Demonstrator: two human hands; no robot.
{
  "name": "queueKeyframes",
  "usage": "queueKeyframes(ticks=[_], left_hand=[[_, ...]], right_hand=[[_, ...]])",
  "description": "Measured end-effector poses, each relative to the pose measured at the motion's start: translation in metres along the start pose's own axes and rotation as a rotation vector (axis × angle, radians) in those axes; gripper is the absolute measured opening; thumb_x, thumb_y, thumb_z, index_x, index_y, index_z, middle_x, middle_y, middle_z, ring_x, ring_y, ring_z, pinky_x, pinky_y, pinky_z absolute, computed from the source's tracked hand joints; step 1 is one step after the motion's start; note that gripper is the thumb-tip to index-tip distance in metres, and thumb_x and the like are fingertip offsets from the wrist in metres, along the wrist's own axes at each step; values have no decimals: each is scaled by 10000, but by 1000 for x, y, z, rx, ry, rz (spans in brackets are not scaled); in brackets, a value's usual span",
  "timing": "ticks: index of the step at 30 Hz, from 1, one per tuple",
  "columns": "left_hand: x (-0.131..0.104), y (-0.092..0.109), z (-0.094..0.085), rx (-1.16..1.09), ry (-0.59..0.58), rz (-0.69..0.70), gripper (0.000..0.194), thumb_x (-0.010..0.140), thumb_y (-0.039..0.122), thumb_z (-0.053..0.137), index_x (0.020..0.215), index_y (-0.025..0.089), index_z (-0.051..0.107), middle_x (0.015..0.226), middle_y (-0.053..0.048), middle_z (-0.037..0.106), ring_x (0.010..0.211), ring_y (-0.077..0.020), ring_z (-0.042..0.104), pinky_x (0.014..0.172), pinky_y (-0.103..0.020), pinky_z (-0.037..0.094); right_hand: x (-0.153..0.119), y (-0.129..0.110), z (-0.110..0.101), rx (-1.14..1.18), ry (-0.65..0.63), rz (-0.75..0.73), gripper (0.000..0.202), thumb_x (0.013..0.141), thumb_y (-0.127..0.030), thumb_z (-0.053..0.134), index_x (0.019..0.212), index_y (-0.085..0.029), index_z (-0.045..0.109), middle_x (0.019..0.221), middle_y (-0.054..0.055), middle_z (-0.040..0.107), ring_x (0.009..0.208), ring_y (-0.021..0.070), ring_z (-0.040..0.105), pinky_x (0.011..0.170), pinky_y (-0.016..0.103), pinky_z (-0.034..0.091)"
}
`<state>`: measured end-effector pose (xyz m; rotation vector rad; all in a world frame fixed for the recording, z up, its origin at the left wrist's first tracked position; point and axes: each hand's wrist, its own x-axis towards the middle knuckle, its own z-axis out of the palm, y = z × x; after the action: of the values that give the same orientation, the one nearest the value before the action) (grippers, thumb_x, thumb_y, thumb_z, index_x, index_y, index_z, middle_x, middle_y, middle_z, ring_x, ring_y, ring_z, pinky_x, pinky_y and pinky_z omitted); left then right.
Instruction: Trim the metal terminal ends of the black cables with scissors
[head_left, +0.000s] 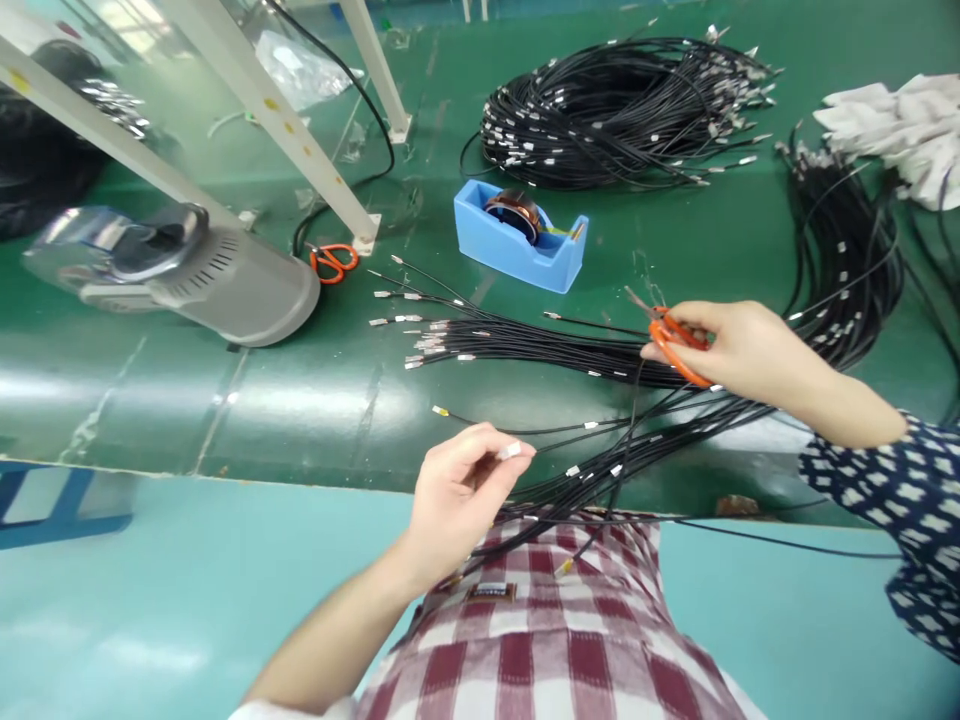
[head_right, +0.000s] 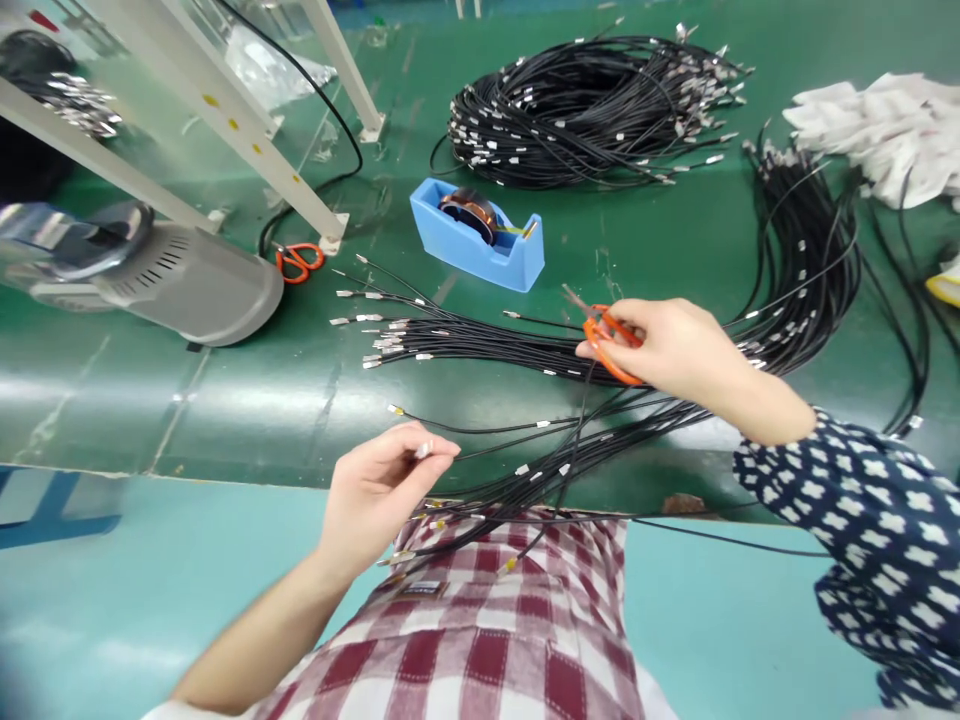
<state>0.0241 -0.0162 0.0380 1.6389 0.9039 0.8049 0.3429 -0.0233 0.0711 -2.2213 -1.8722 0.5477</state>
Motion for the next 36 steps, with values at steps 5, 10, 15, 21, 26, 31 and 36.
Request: queueKeyframes(ticks=[5, 10, 15, 21, 26, 31, 36], left_hand=[[4, 4, -3, 37, -115, 89, 218, 969, 228, 535, 1042, 186, 736, 815, -52, 619, 728, -147, 542, 646, -268, 455], [5, 5, 3, 158, -132, 171, 187, 956, 180, 563, 996, 182, 745, 781, -38, 632, 699, -126, 568, 627, -242, 460], [6, 4, 8, 224, -142, 265, 154, 921, 147, 600, 949, 176, 749, 732, -19, 598, 637, -108, 552, 576, -222, 446], [8, 3, 9, 262, -191, 294, 132, 915, 131, 605, 929, 160, 733, 744, -16, 587, 656, -105, 558, 601, -215, 456], [7, 5, 9, 304, -278, 283, 177, 942, 144, 552, 886, 167, 718, 746, -20, 572, 654, -113, 548, 611, -227, 457], [6, 7, 10, 330, -306, 302, 168, 942, 137, 544, 894, 164, 703, 752, -16, 562, 650, -113, 546, 614, -225, 465], [4, 6, 10, 352, -320, 311, 159, 938, 117, 550, 925, 151, 704, 760, -15, 558, 659, -106, 550, 629, -212, 477]], right_hand=[[-17, -26, 3, 64, -64, -161, 374, 874, -580, 577, 821, -211, 613, 631, -3, 617, 533, 133, 460, 526, 279, 306], [-30, -46, -2, 73, -231, -401, 285, 869, -474, 625, 757, -213, 598, 617, -19, 622, 564, 138, 521, 578, 283, 342], [-39, -57, -6, -96, -190, -592, 340, 879, -467, 606, 657, -210, 578, 526, -47, 554, 492, 112, 423, 642, 302, 307], [-41, -59, -12, -297, -173, -760, 337, 963, -362, 514, 668, -210, 576, 559, -27, 609, 474, 128, 374, 638, 337, 263], [-37, -66, -17, -447, -256, -778, 295, 937, -347, 549, 678, -209, 571, 597, -8, 651, 476, 138, 428, 636, 360, 242], [-33, -68, -18, -463, -305, -796, 334, 914, -334, 567, 611, -217, 488, 541, -22, 601, 442, 129, 347, 622, 366, 204], [-32, -68, -19, -431, -332, -805, 352, 925, -314, 558, 597, -215, 479, 530, -21, 582, 442, 125, 292, 616, 371, 175]])
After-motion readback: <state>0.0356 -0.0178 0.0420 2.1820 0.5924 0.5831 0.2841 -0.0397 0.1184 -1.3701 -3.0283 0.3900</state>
